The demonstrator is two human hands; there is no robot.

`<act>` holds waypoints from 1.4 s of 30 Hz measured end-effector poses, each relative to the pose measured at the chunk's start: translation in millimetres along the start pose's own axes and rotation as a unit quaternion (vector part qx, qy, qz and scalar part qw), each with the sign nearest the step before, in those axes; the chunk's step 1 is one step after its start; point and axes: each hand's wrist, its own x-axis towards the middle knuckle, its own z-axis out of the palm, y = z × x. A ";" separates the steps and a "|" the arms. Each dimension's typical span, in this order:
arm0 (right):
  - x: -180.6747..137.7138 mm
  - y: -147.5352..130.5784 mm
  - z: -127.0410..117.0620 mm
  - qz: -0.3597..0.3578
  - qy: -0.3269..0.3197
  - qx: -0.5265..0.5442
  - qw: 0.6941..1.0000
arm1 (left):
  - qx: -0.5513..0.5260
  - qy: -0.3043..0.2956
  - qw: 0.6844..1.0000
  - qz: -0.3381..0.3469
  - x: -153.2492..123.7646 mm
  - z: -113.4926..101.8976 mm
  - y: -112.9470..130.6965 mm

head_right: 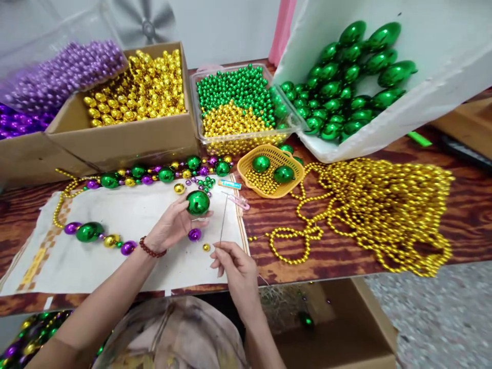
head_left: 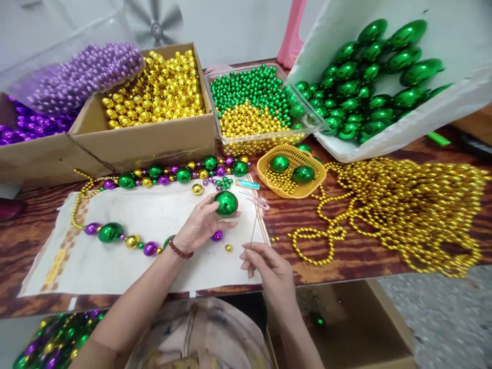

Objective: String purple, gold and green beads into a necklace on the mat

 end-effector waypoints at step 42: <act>-18.4 26.5 22.4 -0.122 -0.027 -0.193 0.973 | -0.091 0.116 0.989 0.023 0.4 -18.1 27.3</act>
